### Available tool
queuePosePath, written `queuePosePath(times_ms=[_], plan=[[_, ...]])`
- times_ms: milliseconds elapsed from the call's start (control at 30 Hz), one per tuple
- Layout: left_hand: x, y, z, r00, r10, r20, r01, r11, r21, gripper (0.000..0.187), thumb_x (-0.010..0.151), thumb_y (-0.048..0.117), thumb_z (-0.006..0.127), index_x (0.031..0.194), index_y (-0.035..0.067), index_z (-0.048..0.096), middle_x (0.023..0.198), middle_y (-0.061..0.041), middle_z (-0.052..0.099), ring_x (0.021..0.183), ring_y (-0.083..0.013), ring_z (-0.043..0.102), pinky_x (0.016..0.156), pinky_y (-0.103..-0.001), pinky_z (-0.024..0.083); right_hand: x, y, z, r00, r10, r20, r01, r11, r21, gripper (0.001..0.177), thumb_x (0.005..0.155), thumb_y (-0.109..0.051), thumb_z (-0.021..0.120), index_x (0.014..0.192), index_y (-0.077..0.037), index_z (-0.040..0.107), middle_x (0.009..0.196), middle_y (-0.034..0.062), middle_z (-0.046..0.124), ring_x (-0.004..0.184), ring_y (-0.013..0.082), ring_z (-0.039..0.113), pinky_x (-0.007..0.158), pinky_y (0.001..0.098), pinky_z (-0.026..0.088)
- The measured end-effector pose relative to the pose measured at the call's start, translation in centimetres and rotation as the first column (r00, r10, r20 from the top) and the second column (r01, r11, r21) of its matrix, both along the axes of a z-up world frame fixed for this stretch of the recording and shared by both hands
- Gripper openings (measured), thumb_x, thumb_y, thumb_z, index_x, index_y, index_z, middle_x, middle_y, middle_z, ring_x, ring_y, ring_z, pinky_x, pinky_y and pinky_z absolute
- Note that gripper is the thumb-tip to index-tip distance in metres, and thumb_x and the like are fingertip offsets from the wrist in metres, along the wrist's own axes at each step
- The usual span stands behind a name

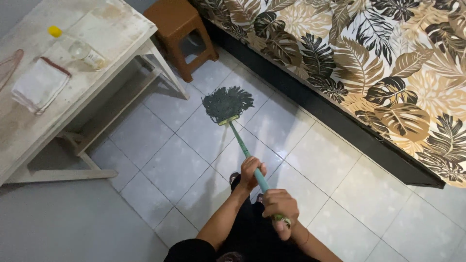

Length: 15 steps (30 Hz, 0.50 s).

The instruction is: The person mops the tiled floor of a bedroom using a string mop. They move the mop back and forth across the floor, cleaning the area between a bed and a wooden cabinet, and later near a small white table.

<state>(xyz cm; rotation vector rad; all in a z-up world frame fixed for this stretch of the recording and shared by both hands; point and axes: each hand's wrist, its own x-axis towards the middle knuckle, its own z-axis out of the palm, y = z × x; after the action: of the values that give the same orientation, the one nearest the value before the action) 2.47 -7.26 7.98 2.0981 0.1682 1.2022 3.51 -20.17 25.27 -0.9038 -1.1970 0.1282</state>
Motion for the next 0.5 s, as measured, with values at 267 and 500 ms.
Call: queuePosePath(times_ms=[267, 500], plan=[[1.4, 8.4, -0.7, 0.999, -0.044, -0.006, 0.044, 0.994, 0.097, 0.037, 0.103, 0.011, 0.046, 0.068, 0.01, 0.034, 0.06, -0.005, 0.032, 0.052, -0.0203, 0.033, 0.052, -0.036, 0.028, 1.3, 7.9, 0.6, 0.999, -0.007, 0.047, 0.003, 0.997, 0.081, 0.049, 0.103, -0.036, 0.044, 0.065, -0.006, 0.054, 0.05, 0.004, 0.044, 0.037, 0.0218, 0.04, 0.043, 0.0338, 0.04], [2.2, 17.0, -2.4, 0.984, -0.114, -0.135, 0.122, 0.991, 0.051, 0.035, 0.101, 0.008, 0.052, 0.069, 0.009, 0.036, 0.063, -0.007, 0.038, 0.058, -0.0237, 0.038, 0.058, -0.038, 0.034, 3.0, 15.2, -2.5, 0.979, 0.039, 0.201, -0.037, 0.999, -0.011, 0.049, 0.106, -0.038, 0.035, 0.07, -0.009, 0.054, 0.057, 0.0015, 0.042, 0.046, 0.0212, 0.044, 0.049, 0.0335, 0.039]])
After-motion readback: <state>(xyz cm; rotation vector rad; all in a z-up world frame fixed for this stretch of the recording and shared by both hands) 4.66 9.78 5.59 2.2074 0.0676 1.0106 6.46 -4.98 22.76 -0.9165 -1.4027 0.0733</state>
